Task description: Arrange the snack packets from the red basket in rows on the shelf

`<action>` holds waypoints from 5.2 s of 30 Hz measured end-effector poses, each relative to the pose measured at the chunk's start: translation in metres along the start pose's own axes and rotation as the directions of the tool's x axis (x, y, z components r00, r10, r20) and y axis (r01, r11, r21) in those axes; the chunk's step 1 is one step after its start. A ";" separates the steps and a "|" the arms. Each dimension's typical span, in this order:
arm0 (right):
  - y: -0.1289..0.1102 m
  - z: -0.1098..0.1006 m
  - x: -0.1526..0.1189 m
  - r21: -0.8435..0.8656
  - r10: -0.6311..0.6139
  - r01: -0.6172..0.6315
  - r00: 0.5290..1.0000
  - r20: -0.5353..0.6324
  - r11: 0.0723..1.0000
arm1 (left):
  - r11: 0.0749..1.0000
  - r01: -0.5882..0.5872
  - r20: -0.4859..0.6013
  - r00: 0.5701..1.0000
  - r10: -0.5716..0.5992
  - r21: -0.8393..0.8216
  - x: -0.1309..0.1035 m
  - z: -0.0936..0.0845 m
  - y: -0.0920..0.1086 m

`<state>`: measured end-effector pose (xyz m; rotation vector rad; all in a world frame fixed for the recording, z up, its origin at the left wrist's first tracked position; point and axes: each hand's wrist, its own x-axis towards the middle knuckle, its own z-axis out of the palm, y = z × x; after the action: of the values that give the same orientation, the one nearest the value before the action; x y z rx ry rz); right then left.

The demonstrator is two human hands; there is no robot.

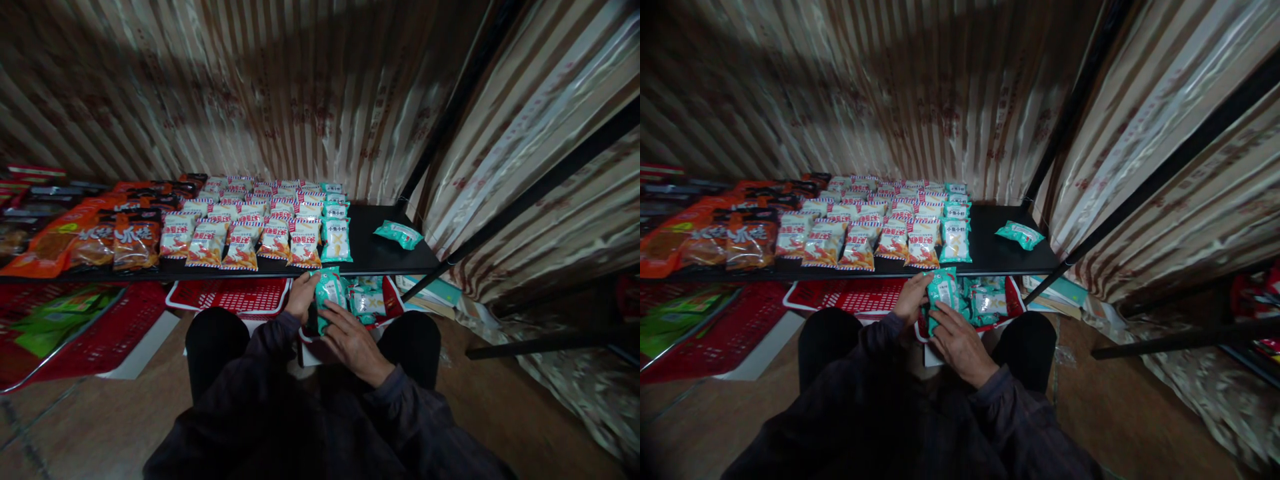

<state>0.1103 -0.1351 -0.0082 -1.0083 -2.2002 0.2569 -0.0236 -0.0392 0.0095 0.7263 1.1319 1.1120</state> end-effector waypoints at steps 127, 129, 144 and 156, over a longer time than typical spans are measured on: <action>0.023 0.008 0.002 0.880 0.763 -0.340 0.646 -0.038 0.332 | 0.597 -0.540 0.327 0.839 0.434 0.594 -0.027 0.006 -0.022; 0.022 0.007 0.005 0.918 0.789 -0.300 0.614 -0.023 0.260 | 0.445 -0.604 0.375 0.780 0.501 0.661 -0.032 0.008 -0.022; 0.051 0.007 -0.007 0.939 0.863 -0.339 0.490 0.118 0.064 | 0.527 -0.581 0.288 0.794 0.536 0.620 -0.032 0.025 -0.038; 0.072 -0.011 -0.007 0.984 0.915 -0.169 0.384 0.121 -0.059 | 0.988 -0.091 0.111 0.991 0.077 0.128 -0.004 0.048 -0.059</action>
<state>0.1632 -0.0928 -0.0351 -1.0155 -0.3789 1.2974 0.0400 -0.0577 -0.0272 0.9337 1.1012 1.0630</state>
